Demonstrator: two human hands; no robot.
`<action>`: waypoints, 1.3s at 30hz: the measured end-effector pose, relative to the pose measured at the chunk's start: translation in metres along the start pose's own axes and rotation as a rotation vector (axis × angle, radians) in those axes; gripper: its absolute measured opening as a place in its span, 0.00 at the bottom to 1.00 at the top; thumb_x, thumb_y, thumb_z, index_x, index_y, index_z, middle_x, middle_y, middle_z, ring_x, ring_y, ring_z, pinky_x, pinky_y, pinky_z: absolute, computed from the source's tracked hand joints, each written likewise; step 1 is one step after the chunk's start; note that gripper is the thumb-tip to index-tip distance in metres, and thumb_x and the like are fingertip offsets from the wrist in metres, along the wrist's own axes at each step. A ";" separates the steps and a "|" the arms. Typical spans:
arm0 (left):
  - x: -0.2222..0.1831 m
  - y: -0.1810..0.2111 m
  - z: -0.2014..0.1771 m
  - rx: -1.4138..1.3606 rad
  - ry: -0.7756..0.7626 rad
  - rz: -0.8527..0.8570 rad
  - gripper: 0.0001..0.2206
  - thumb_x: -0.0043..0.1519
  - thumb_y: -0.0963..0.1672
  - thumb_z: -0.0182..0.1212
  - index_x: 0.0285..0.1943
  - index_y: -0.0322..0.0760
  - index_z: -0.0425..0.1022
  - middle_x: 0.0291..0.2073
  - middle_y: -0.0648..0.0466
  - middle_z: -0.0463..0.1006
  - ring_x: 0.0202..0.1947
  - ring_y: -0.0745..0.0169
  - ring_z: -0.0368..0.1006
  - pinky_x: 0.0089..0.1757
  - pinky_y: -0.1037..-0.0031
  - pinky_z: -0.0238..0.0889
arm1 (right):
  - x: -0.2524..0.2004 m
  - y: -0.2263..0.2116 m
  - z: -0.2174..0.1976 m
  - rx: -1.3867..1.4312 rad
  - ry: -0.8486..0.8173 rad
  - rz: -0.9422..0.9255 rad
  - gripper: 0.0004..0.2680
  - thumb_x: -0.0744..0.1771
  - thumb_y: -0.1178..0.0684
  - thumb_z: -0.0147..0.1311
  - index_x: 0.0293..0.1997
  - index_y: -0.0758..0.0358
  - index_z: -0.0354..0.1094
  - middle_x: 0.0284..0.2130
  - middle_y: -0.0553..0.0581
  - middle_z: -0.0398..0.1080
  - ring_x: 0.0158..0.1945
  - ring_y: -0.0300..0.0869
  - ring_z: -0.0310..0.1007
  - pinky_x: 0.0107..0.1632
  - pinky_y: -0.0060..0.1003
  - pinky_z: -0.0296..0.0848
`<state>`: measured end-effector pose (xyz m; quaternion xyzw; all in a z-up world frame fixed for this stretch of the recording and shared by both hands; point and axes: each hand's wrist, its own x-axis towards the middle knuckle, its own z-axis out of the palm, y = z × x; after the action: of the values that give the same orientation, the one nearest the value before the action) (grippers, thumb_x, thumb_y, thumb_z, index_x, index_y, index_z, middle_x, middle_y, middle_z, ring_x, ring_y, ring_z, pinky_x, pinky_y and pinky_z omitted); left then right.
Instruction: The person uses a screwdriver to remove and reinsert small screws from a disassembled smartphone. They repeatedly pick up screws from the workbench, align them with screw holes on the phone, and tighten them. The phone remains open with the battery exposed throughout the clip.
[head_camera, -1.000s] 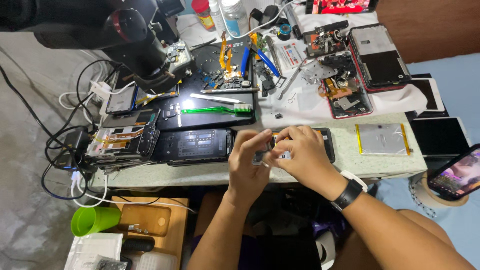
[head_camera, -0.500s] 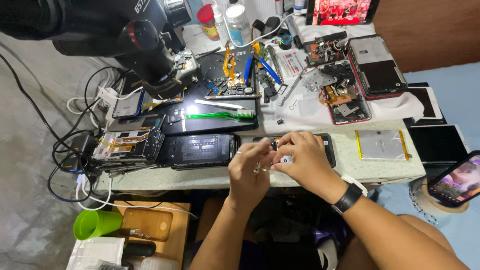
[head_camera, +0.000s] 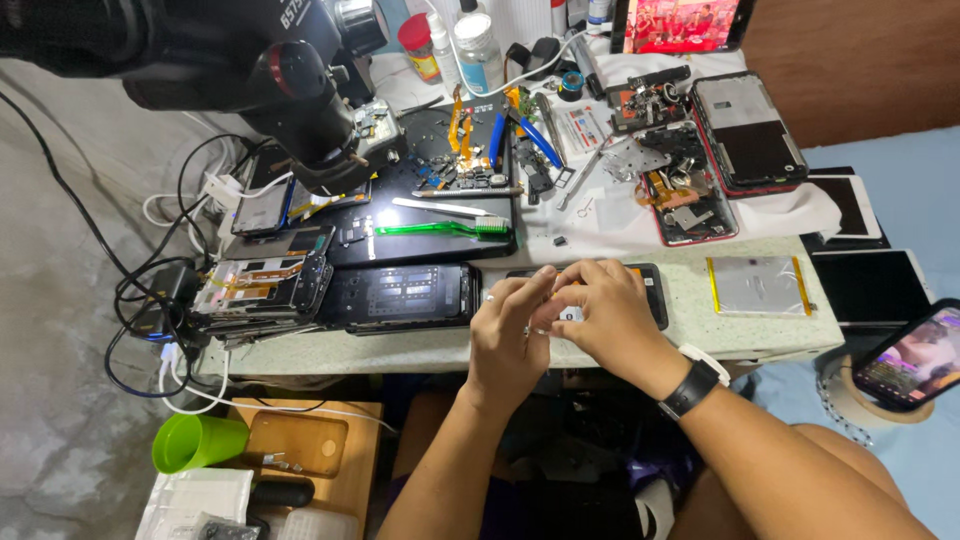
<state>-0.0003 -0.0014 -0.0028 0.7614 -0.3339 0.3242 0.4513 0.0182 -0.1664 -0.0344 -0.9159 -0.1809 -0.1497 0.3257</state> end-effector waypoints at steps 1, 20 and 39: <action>-0.002 -0.001 0.002 -0.031 0.001 -0.007 0.28 0.55 0.30 0.58 0.67 0.36 0.67 0.47 0.45 0.80 0.44 0.49 0.78 0.44 0.67 0.74 | -0.001 0.000 0.000 -0.013 0.002 -0.010 0.07 0.56 0.49 0.69 0.32 0.47 0.80 0.44 0.46 0.72 0.54 0.50 0.66 0.60 0.50 0.61; -0.004 -0.011 -0.001 -0.241 0.229 -0.132 0.20 0.66 0.33 0.59 0.65 0.37 0.64 0.45 0.44 0.79 0.43 0.56 0.80 0.44 0.68 0.80 | 0.001 -0.008 -0.011 0.028 -0.057 -0.019 0.04 0.57 0.47 0.68 0.27 0.49 0.79 0.43 0.47 0.72 0.52 0.49 0.66 0.57 0.49 0.61; 0.089 -0.108 0.061 -0.670 0.445 -0.083 0.28 0.71 0.36 0.64 0.73 0.41 0.50 0.44 0.45 0.79 0.44 0.63 0.77 0.44 0.73 0.75 | 0.030 0.013 -0.047 0.342 -0.140 0.167 0.03 0.58 0.58 0.58 0.29 0.57 0.77 0.29 0.51 0.80 0.34 0.42 0.82 0.32 0.36 0.79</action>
<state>0.1488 -0.0354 -0.0060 0.4964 -0.2841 0.3358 0.7484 0.0435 -0.1996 0.0056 -0.8672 -0.1496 -0.0251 0.4742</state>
